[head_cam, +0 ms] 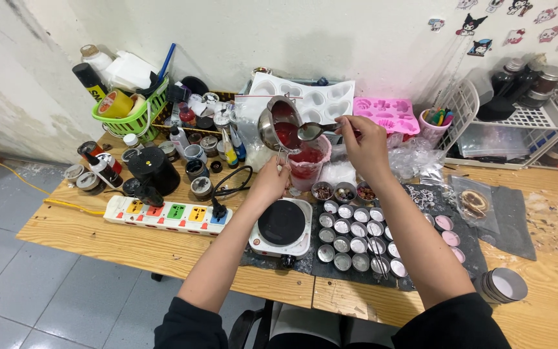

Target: The person is pouring melted red wax into small metal containers with wicks using a spoon and a small pouring pot.

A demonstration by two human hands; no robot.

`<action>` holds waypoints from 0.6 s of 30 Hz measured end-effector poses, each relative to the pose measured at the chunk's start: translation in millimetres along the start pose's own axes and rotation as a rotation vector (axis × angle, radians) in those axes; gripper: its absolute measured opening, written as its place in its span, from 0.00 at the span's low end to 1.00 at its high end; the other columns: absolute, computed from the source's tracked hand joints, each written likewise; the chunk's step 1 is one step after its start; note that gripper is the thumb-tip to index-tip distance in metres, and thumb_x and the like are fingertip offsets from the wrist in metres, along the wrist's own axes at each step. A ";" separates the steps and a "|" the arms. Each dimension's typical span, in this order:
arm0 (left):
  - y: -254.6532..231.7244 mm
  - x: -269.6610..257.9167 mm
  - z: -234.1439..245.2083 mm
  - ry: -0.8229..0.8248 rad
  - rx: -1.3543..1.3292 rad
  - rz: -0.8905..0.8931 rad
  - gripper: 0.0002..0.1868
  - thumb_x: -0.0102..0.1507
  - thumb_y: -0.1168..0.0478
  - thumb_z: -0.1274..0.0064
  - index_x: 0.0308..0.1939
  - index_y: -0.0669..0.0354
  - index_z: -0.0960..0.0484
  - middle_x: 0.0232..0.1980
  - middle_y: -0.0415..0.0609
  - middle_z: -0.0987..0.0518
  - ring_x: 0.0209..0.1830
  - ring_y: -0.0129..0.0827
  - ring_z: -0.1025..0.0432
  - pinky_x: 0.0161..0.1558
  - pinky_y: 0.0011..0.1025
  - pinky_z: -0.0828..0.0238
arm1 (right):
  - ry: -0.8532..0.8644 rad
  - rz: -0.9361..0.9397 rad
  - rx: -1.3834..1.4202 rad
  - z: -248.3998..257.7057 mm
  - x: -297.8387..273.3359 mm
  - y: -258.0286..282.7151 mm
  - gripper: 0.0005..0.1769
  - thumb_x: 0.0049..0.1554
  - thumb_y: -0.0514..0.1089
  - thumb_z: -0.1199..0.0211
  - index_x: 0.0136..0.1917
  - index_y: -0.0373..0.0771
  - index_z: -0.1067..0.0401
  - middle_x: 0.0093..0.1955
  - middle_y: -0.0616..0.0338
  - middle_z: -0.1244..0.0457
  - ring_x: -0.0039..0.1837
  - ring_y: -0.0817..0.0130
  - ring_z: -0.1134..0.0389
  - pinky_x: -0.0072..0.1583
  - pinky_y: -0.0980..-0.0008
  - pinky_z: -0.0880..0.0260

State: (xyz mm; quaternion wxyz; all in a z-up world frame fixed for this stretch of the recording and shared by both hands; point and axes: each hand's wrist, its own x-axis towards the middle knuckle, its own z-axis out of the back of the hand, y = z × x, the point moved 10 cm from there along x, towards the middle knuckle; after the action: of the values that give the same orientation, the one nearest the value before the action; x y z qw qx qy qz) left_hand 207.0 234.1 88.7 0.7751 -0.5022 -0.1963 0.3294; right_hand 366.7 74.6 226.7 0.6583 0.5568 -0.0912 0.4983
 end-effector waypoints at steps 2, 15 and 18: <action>-3.9 -1.7 1.5 -0.003 0.017 -0.004 0.13 0.69 0.56 0.54 0.50 0.64 0.28 0.25 0.48 0.23 0.17 0.32 0.28 0.22 0.33 0.31 | -0.003 0.007 -0.005 0.5 -0.5 1.4 0.11 0.66 0.40 0.41 0.54 0.31 0.21 0.42 0.51 0.28 0.43 0.69 0.25 0.44 0.71 0.27; -3.2 9.9 2.7 -0.083 0.156 -0.170 0.12 0.69 0.57 0.53 0.47 0.64 0.26 0.27 0.53 0.19 0.21 0.37 0.23 0.31 0.36 0.28 | -0.041 -0.025 0.006 11.3 -8.3 -5.8 0.11 0.66 0.40 0.40 0.55 0.32 0.21 0.42 0.52 0.28 0.42 0.70 0.27 0.44 0.72 0.29; -3.6 7.7 1.5 -0.016 -0.014 -0.061 0.11 0.68 0.58 0.53 0.47 0.64 0.28 0.25 0.50 0.22 0.18 0.33 0.28 0.23 0.34 0.32 | -0.085 0.014 0.009 22.1 -15.8 -8.2 0.11 0.67 0.41 0.41 0.55 0.33 0.20 0.43 0.54 0.27 0.44 0.74 0.26 0.46 0.75 0.28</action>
State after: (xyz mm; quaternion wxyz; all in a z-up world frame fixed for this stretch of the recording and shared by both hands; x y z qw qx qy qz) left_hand 212.6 239.5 92.4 0.7796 -0.4987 -0.2202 0.3081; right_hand 374.9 48.6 218.9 0.6476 0.5800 -0.1209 0.4792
